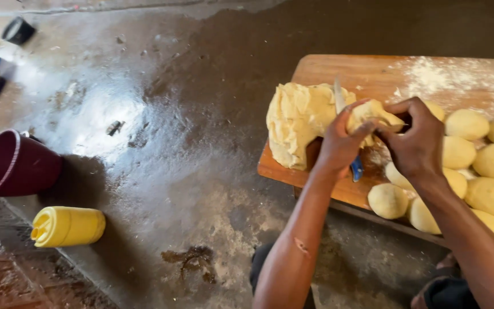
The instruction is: Cut dough into small pieces using a knife and roll them into uniform balls on a floured wooden board.
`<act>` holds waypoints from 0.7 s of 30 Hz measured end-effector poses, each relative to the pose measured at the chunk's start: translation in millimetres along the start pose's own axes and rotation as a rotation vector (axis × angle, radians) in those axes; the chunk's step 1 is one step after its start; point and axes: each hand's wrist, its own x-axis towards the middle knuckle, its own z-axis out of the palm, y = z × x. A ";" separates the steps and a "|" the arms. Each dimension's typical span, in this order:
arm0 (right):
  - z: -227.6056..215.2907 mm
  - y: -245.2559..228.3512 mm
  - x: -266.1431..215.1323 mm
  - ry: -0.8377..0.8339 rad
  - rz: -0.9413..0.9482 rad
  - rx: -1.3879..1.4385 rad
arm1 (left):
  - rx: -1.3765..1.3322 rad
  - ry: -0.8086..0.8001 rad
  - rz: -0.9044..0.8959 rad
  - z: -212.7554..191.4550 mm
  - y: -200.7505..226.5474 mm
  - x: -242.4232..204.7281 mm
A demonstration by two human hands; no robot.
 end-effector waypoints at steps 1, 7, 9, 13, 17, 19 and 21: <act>-0.6 -9.1 -1.3 0.006 -0.009 0.006 | 0.006 -0.001 0.011 -1.5 5.1 1.2; -17.6 -51.6 -6.2 -0.168 -0.200 -0.132 | 0.079 0.125 0.314 -18.6 6.9 17.0; -29.2 -46.3 4.9 -0.223 -0.025 0.052 | -0.177 -0.100 0.277 -26.9 -7.3 26.3; -21.7 -32.8 6.4 -0.204 0.258 0.361 | 0.045 -0.267 0.461 -33.6 5.3 9.9; -4.3 -2.4 4.2 -0.353 0.349 0.401 | -0.045 -0.260 0.397 -24.6 3.4 11.1; 3.1 5.7 1.8 -0.396 0.280 0.485 | -0.083 -0.224 0.377 -24.5 2.4 10.1; -1.1 -5.3 6.8 -0.324 0.315 0.163 | 0.048 -0.170 0.349 -20.3 7.8 6.7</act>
